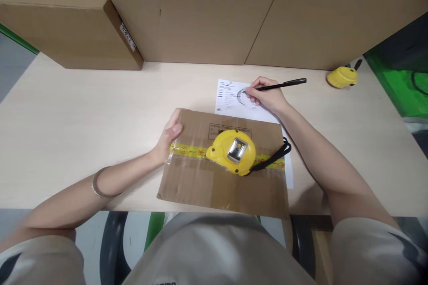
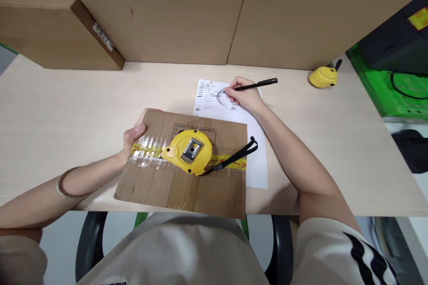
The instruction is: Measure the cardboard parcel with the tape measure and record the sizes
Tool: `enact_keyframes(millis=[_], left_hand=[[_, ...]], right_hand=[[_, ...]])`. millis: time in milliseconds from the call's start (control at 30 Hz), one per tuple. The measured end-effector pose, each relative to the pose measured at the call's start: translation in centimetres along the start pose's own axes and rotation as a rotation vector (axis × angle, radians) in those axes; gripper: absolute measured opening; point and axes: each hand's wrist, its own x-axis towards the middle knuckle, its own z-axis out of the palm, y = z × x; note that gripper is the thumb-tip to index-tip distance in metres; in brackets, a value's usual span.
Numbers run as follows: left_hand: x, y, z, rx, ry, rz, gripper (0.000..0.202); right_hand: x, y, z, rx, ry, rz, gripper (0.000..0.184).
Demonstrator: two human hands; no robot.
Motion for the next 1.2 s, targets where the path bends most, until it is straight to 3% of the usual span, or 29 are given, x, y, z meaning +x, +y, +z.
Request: enact_keyframes(millis=[233,533,800,1200], left_hand=[[0.1,0.1,0.1,-0.012,-0.009,-0.006,0.048],[0.0,0.1,0.1,-0.031,0.006,-0.032,0.051],[-0.1,0.3,0.1,-0.041,0.007,-0.051,0.05],[-0.2,0.3,-0.2,-0.035,-0.015,-0.052,0.05]], right_hand=[[-0.3,-0.4,0.3,0.002,0.026,0.002,0.028],[-0.6,-0.8,-0.2,-0.031,-0.105,0.013,0.034],[0.1,0.1,0.0,0.029,0.03,0.013,0.029],[0.2,-0.1,0.0,-0.01,0.019,0.024,0.033]])
